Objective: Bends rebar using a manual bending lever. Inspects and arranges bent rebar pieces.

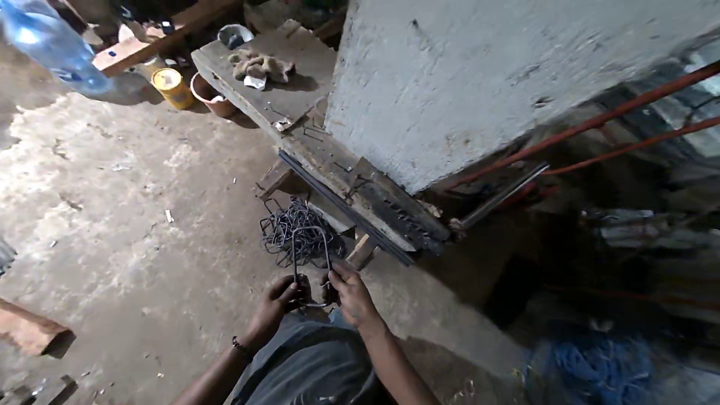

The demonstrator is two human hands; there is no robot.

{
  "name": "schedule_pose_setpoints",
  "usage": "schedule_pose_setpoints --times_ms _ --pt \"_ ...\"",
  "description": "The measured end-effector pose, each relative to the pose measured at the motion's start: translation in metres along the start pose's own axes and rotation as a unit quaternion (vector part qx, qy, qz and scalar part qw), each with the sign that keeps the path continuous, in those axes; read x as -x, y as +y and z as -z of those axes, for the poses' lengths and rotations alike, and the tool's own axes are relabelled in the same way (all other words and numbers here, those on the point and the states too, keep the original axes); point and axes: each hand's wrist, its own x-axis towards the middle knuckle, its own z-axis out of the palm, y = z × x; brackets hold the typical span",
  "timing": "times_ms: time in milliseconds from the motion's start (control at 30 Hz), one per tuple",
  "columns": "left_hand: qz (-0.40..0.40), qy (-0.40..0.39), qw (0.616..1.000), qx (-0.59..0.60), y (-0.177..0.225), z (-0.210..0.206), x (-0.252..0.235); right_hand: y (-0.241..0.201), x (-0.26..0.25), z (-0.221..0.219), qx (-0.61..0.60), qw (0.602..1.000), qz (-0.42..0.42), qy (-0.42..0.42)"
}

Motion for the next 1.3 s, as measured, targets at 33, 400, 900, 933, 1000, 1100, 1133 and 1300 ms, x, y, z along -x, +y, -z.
schedule_pose_setpoints --times_ms 33,400,900,933,1000,1100,1133,1300 --pt "-0.003 -0.015 1.000 -0.006 0.005 -0.005 0.000 -0.001 0.007 0.001 -0.004 1.000 0.020 0.020" --pt "-0.107 -0.153 0.943 -0.277 0.004 -0.177 -0.077 0.009 0.057 0.102 0.030 0.897 0.170 0.407" --pt "-0.127 0.020 0.815 -0.565 -0.021 -0.239 -0.099 -0.006 0.054 0.162 0.141 0.913 0.024 0.383" --pt "-0.128 0.022 0.807 -0.577 -0.019 -0.239 -0.099 -0.008 0.055 0.165 0.132 0.926 0.017 0.354" --pt "-0.126 0.016 0.785 -0.607 -0.015 -0.238 -0.097 -0.018 0.062 0.182 0.114 0.951 -0.001 0.287" --pt "-0.127 0.025 0.754 -0.644 -0.009 -0.239 -0.094 -0.076 0.068 0.237 0.289 0.898 0.003 0.333" --pt "-0.129 0.034 0.747 -0.651 -0.009 -0.239 -0.094 -0.101 0.061 0.265 0.356 0.855 0.013 0.377" --pt "-0.151 0.035 0.746 -0.648 -0.013 -0.233 -0.096 -0.175 -0.028 0.435 0.592 0.719 0.118 0.343"
